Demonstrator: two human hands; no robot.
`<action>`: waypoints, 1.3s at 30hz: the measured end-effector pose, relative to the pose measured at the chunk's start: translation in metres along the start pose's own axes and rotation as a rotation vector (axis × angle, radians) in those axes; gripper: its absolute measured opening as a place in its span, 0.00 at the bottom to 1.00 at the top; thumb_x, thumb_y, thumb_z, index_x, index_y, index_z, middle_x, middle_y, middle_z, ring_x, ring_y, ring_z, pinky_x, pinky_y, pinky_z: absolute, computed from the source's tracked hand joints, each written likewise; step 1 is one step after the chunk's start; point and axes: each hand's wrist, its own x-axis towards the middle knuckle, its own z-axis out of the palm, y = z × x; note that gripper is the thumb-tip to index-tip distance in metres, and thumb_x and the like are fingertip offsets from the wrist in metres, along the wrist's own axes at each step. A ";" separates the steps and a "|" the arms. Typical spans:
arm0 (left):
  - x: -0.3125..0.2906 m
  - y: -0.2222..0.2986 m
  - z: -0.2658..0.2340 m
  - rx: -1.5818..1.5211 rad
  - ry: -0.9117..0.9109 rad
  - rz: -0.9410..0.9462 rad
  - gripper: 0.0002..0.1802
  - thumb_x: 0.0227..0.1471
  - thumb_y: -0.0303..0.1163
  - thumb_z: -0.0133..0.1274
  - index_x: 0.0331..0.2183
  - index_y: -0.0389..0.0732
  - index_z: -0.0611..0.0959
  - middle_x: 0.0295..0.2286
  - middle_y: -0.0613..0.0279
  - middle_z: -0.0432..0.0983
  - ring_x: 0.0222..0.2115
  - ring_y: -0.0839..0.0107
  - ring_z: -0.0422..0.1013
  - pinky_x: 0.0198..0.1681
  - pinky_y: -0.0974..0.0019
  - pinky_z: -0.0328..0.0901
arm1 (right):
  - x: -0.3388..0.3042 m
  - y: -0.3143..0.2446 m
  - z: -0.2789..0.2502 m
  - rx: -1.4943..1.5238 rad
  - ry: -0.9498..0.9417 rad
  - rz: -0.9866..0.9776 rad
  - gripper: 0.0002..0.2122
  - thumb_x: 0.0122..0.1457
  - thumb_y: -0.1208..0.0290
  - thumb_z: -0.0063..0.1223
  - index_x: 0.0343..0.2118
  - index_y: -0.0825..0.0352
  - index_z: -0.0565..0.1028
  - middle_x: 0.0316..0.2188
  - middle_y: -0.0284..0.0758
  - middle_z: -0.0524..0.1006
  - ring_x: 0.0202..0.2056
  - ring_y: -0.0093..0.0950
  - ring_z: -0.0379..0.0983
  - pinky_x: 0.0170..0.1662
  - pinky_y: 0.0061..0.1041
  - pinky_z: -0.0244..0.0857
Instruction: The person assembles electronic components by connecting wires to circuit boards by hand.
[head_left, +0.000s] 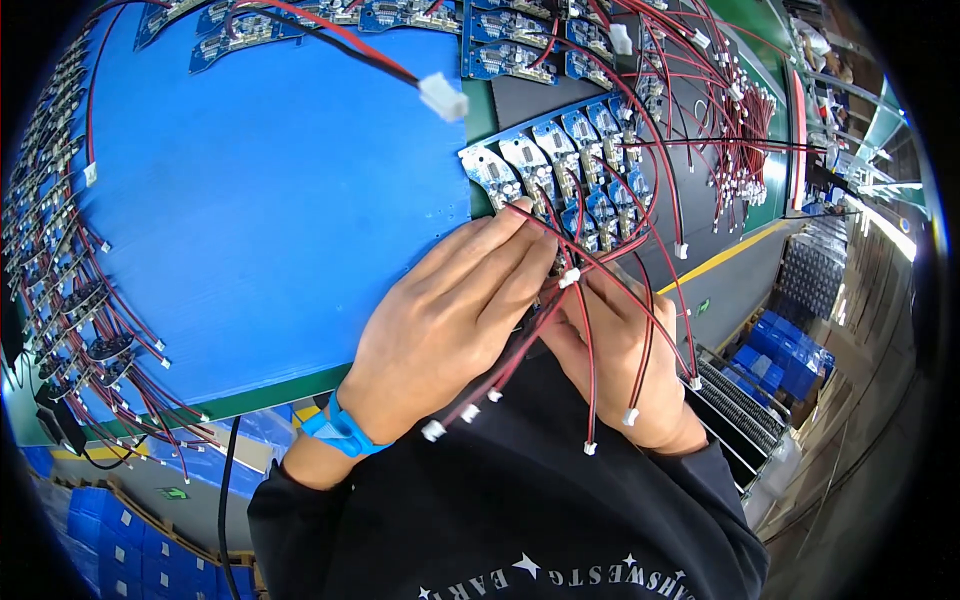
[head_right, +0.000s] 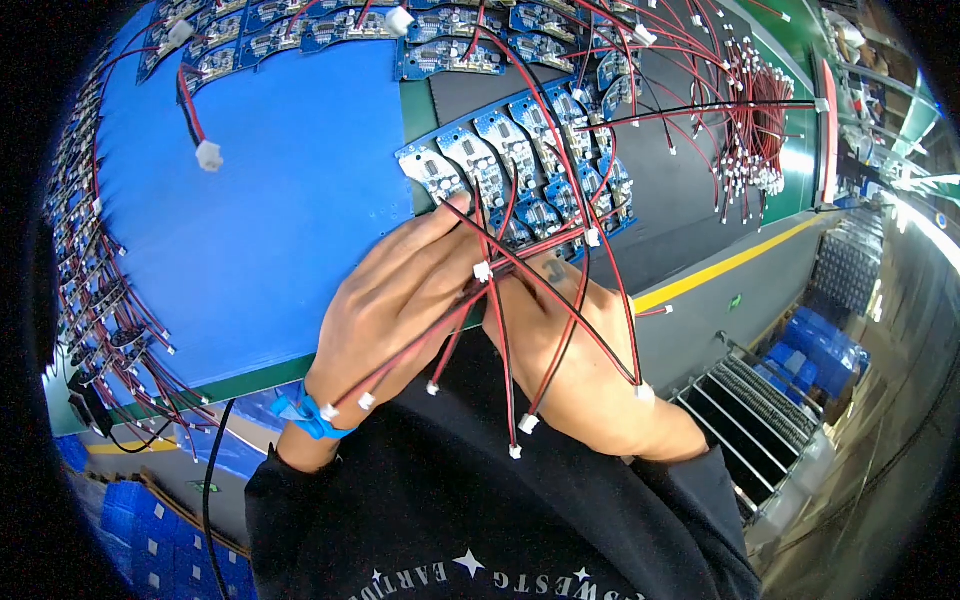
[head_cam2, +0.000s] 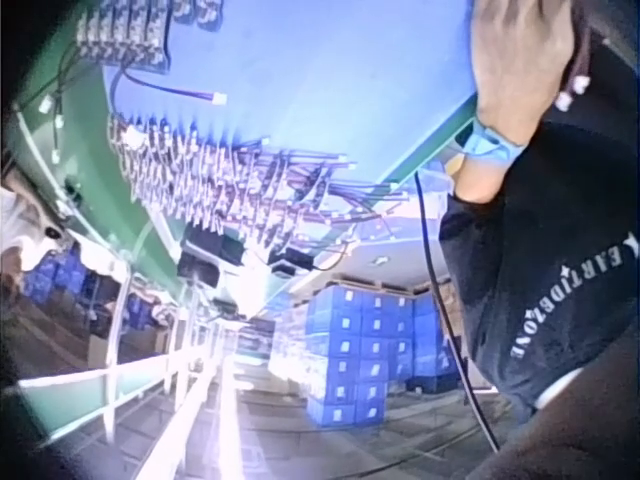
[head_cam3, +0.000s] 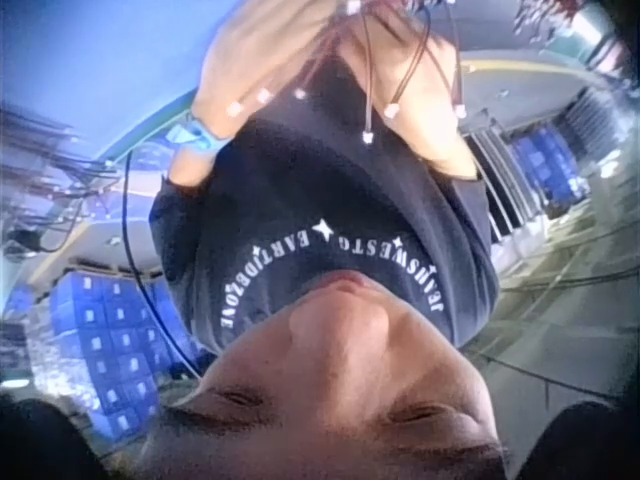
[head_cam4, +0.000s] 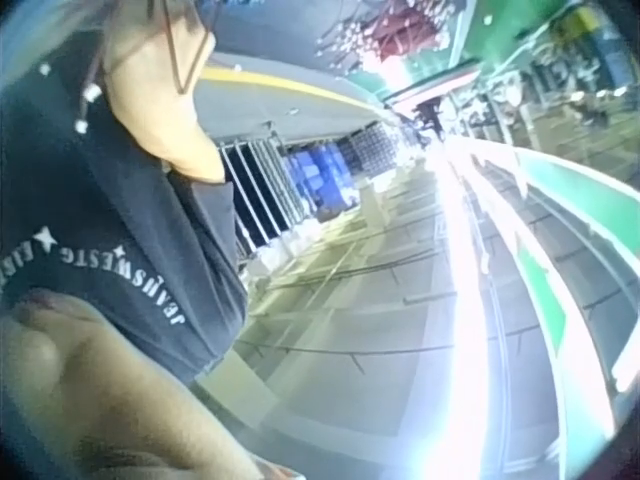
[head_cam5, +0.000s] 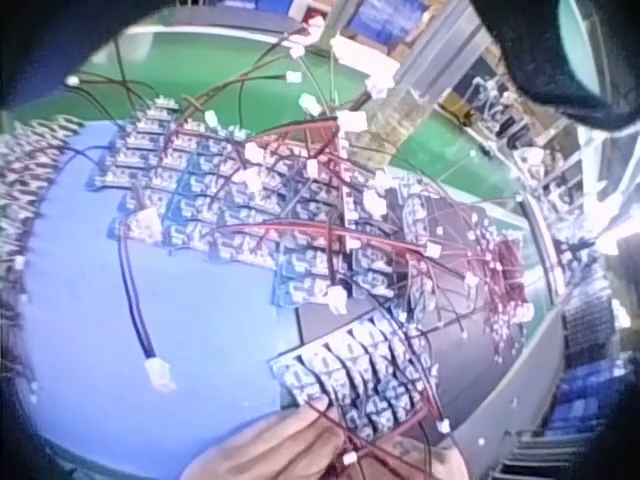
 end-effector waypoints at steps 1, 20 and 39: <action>0.001 0.000 -0.001 -0.031 -0.005 -0.020 0.29 0.45 0.26 0.54 0.52 0.32 0.72 0.47 0.49 0.72 0.54 0.52 0.65 0.56 0.53 0.63 | 0.001 -0.002 0.001 0.002 -0.001 0.005 0.09 0.44 0.76 0.63 0.30 0.65 0.76 0.25 0.35 0.73 0.25 0.35 0.71 0.26 0.31 0.63; 0.002 0.002 -0.001 -0.116 0.013 -0.060 0.25 0.52 0.24 0.51 0.53 0.30 0.72 0.49 0.40 0.71 0.52 0.44 0.66 0.54 0.50 0.64 | -0.012 0.007 0.021 0.061 0.098 -0.134 0.09 0.48 0.79 0.60 0.30 0.70 0.71 0.22 0.40 0.71 0.25 0.40 0.72 0.28 0.36 0.65; -0.007 0.029 0.002 -0.044 0.102 -0.233 0.20 0.43 0.17 0.61 0.41 0.35 0.75 0.58 0.41 0.61 0.58 0.43 0.61 0.54 0.52 0.65 | -0.033 0.129 0.027 0.844 0.160 0.452 0.15 0.52 0.69 0.66 0.38 0.73 0.75 0.21 0.30 0.73 0.20 0.18 0.66 0.24 0.23 0.61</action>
